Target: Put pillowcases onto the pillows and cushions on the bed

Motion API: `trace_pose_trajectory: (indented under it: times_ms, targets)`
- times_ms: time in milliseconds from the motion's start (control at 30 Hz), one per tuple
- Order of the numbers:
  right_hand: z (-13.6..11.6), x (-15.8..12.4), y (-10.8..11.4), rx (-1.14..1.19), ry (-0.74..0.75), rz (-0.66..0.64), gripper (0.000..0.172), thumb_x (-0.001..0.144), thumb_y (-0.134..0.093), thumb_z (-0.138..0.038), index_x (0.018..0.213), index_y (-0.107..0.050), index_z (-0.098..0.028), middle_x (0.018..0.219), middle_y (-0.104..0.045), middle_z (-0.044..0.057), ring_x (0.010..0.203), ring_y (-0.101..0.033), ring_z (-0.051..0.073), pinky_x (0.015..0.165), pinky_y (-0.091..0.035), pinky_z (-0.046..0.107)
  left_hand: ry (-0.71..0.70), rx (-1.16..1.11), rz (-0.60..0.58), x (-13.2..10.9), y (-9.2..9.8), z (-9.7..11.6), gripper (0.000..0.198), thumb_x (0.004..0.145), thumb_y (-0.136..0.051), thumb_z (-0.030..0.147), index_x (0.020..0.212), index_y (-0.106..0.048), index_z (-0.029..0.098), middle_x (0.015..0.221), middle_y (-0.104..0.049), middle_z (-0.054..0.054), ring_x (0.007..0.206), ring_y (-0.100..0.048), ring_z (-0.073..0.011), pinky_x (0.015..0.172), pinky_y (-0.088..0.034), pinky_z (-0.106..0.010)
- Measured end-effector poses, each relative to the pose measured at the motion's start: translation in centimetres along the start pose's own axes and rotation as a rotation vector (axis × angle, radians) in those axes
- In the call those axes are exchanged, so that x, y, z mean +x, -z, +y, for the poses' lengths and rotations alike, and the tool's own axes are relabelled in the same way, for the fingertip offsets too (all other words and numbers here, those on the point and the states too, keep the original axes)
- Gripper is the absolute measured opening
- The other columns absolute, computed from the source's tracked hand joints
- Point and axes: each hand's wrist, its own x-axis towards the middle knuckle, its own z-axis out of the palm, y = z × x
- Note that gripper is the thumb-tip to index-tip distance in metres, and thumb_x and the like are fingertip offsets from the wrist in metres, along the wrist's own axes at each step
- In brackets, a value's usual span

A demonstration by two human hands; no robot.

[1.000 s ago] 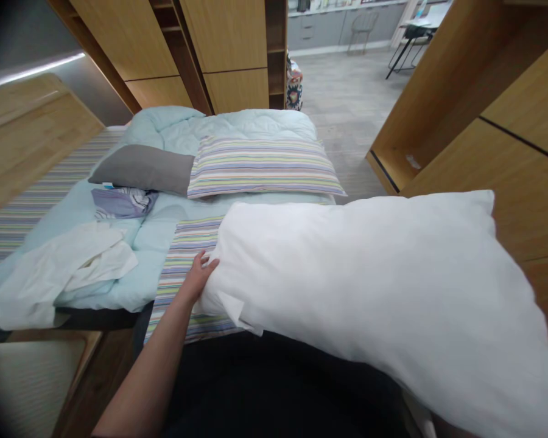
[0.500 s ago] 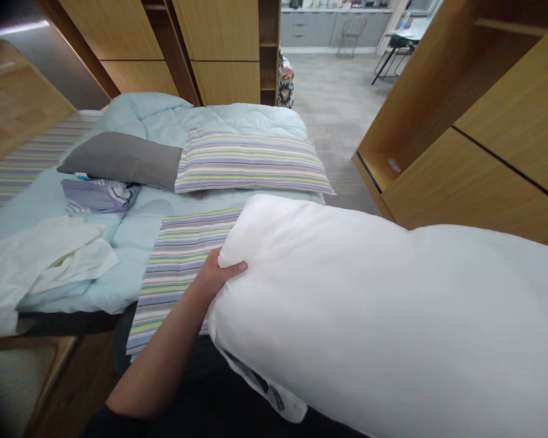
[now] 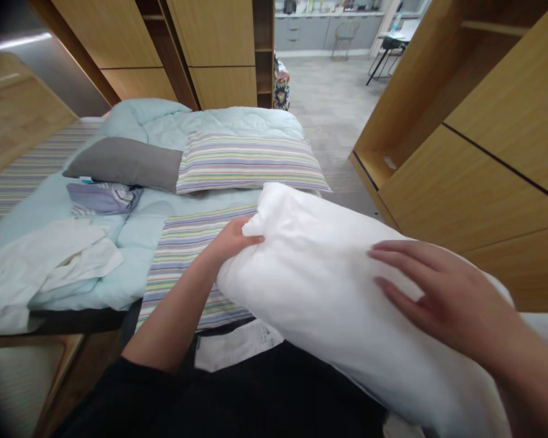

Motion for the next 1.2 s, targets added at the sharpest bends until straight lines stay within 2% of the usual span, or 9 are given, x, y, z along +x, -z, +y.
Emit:
trace_pose_trajectory:
  times_ms: [133,267,400,567,733,900,967,1033,1200]
  targets:
    - [-8.5,9.3,-2.5,0.124,0.632,-0.181,0.031,0.106,-0.060,-0.034,0.135,-0.069,-0.029,0.134,-0.074,0.005,0.133,-0.064,0.027,0.111,-0.054,0.049,-0.030,-0.097,-0.002,1.3,-0.8,4.1,0.051,0.080,-0.087,0.050,0.113,-0.080,0.012,0.102,-0.080,-0.006,0.093,-0.071,-0.0256,0.083,-0.055,-0.031]
    - [-12.9,15.1,-5.8,0.007,0.841,-0.242,0.024,0.102,-0.067,-0.036,0.122,-0.075,-0.024,0.129,-0.073,0.008,0.134,-0.059,0.032,0.119,-0.044,0.051,0.000,-0.144,-0.017,1.2,-1.3,5.6,0.053,0.078,-0.089,0.048,0.115,-0.079,0.011,0.099,-0.079,-0.006,0.089,-0.069,-0.0229,0.082,-0.053,-0.030]
    - [-11.4,16.1,-8.8,0.082,0.708,-0.311,0.069,0.090,-0.079,-0.056,0.147,-0.065,-0.021,0.145,-0.065,0.015,0.131,-0.060,0.038,0.116,-0.042,0.056,0.121,-0.498,-0.139,-0.6,0.2,4.9,0.093,0.088,-0.064,0.082,0.149,-0.066,0.012,0.113,-0.080,-0.016,0.093,-0.074,-0.0290,0.085,-0.056,-0.036]
    - [-9.7,14.4,-10.1,0.127,0.449,-0.315,0.094,0.085,-0.082,-0.042,0.167,-0.043,-0.022,0.162,-0.049,0.024,0.129,-0.061,0.042,0.105,-0.049,0.055,0.128,-0.719,-0.168,-2.5,0.5,4.4,0.107,0.083,-0.050,0.098,0.152,-0.064,0.018,0.130,-0.076,-0.022,0.120,-0.073,-0.0415,0.100,-0.055,-0.050]
    - [-8.0,14.4,-11.0,0.171,0.372,-0.434,0.057,0.088,-0.073,-0.036,0.139,-0.065,-0.011,0.130,-0.072,0.022,0.118,-0.070,0.039,0.099,-0.054,0.048,0.139,-0.739,-0.280,-0.4,-3.6,3.9,0.087,0.089,-0.059,0.088,0.140,-0.070,0.018,0.134,-0.075,-0.019,0.127,-0.070,-0.0364,0.108,-0.052,-0.046]
    - [-2.2,13.8,-9.6,0.346,0.221,-0.576,0.033,0.093,-0.068,-0.035,0.122,-0.078,-0.025,0.098,-0.082,0.008,0.090,-0.078,0.029,0.080,-0.056,0.036,0.051,-0.620,0.154,-0.5,-0.9,0.7,0.074,0.097,-0.051,0.080,0.125,-0.074,0.016,0.133,-0.075,-0.018,0.126,-0.069,-0.0322,0.103,-0.053,-0.042]
    - [1.6,12.1,-8.2,0.546,0.155,-0.483,0.027,0.098,-0.066,-0.041,0.116,-0.081,-0.027,0.103,-0.083,0.007,0.093,-0.079,0.028,0.083,-0.058,0.036,0.062,-0.409,0.369,-2.1,0.9,-1.8,0.062,0.098,-0.056,0.073,0.117,-0.075,0.018,0.126,-0.077,-0.015,0.119,-0.070,-0.0292,0.102,-0.052,-0.040]
    - [5.5,9.6,-6.7,0.682,0.011,-0.287,0.034,0.096,-0.072,-0.057,0.111,-0.082,-0.029,0.106,-0.082,0.009,0.094,-0.078,0.030,0.084,-0.061,0.041,0.149,-0.149,0.392,-4.2,1.0,-4.3,0.047,0.095,-0.064,0.063,0.106,-0.076,0.019,0.112,-0.078,-0.011,0.109,-0.070,-0.0276,0.100,-0.051,-0.039]
    - [10.4,5.1,-3.6,0.674,-0.339,0.124,0.047,0.073,-0.090,-0.074,0.100,-0.078,-0.037,0.100,-0.076,0.010,0.092,-0.072,0.031,0.087,-0.056,0.052,0.249,0.002,-0.032,-8.2,-7.5,-6.5,0.051,0.092,-0.072,0.053,0.132,-0.069,0.022,0.134,-0.073,-0.011,0.109,-0.073,-0.0263,0.094,-0.055,-0.037]
